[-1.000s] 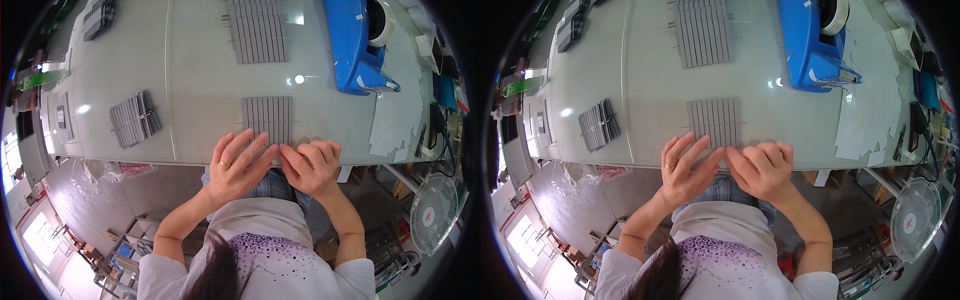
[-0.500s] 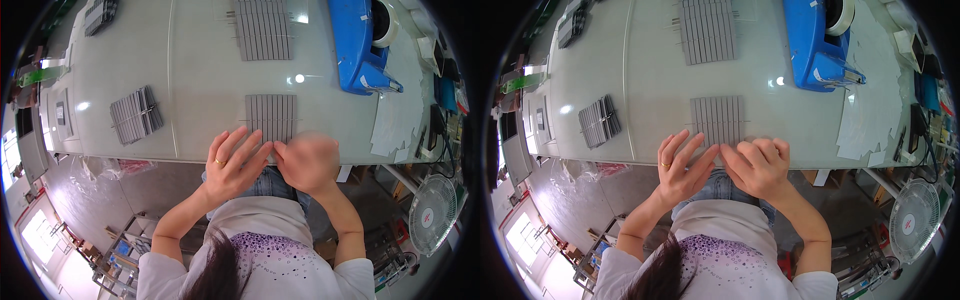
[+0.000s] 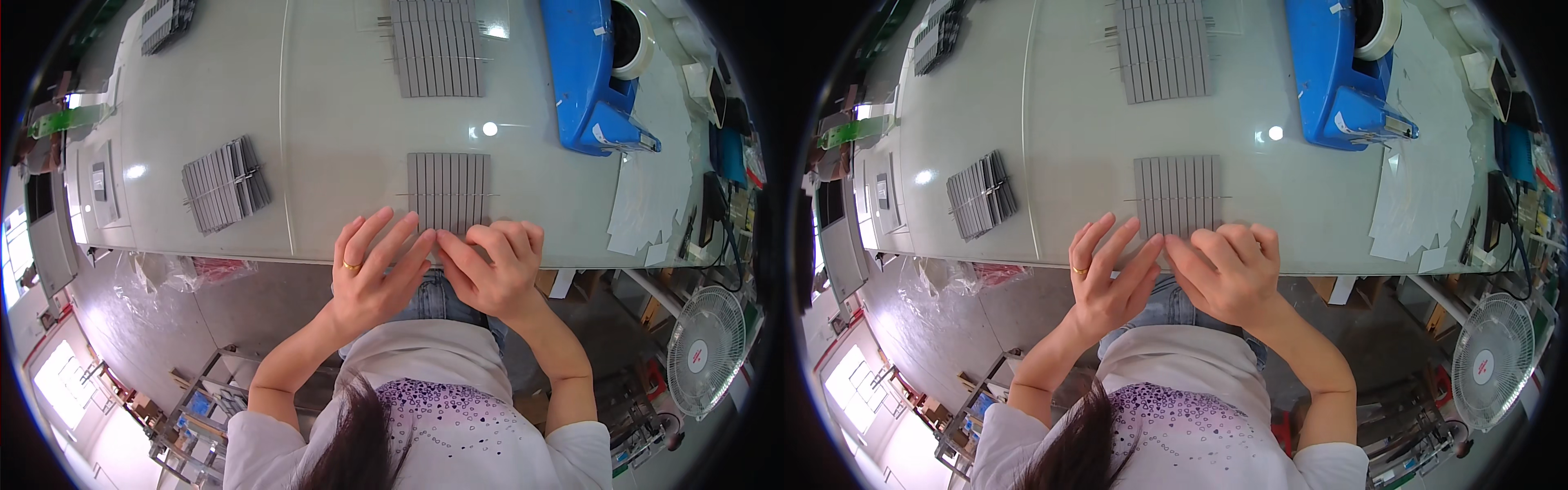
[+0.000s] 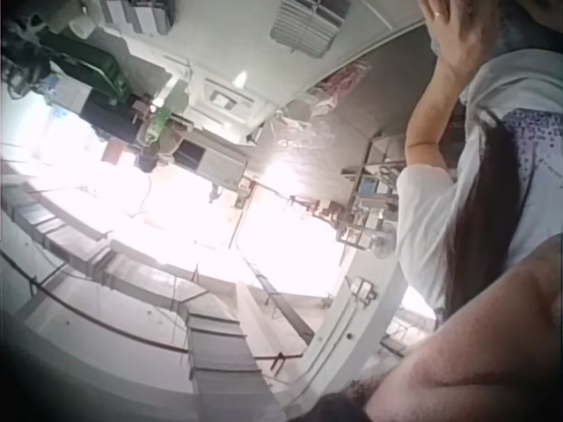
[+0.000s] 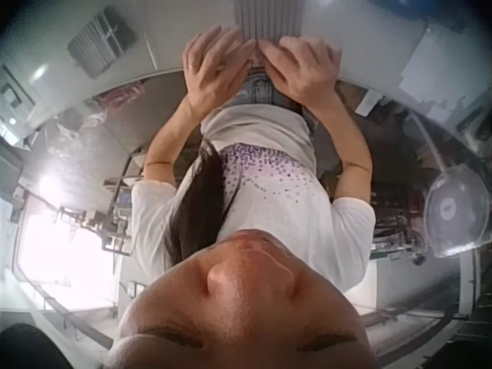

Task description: The recorder applies tape and processes small metal heat sink components and solar cells at a factory workbench.

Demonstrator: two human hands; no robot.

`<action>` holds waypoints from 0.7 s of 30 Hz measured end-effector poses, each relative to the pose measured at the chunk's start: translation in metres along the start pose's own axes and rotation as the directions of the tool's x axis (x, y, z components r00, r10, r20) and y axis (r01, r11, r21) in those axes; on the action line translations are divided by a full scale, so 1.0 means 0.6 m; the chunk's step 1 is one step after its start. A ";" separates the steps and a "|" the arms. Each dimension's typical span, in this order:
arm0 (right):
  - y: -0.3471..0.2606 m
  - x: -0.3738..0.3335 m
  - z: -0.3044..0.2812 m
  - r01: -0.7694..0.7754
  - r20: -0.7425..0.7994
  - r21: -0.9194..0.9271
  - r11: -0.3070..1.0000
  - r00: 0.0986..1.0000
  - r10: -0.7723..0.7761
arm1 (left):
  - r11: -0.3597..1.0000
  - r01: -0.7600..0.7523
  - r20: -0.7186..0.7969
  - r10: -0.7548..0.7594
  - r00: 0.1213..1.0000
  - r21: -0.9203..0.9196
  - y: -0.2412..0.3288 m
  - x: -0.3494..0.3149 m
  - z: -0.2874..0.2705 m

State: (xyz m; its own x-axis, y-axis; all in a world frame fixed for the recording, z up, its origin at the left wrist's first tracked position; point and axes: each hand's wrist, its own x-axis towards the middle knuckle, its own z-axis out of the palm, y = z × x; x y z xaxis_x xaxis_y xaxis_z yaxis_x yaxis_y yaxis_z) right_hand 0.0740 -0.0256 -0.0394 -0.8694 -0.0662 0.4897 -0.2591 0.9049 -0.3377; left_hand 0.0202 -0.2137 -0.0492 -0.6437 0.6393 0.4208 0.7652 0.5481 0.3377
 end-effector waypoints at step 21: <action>0.003 -0.004 0.001 0.005 -0.018 -0.002 1.000 1.000 -0.005 | 0.999 -0.025 0.051 0.026 0.998 -0.026 0.002 0.003 0.000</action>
State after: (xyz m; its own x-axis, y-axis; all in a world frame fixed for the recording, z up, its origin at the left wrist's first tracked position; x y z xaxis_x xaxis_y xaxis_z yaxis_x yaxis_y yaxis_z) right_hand 0.0755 -0.0240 -0.0415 -0.8602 -0.0628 0.5061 -0.2625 0.9053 -0.3338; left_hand 0.0202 -0.2119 -0.0478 -0.6232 0.6801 0.3862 0.7812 0.5177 0.3490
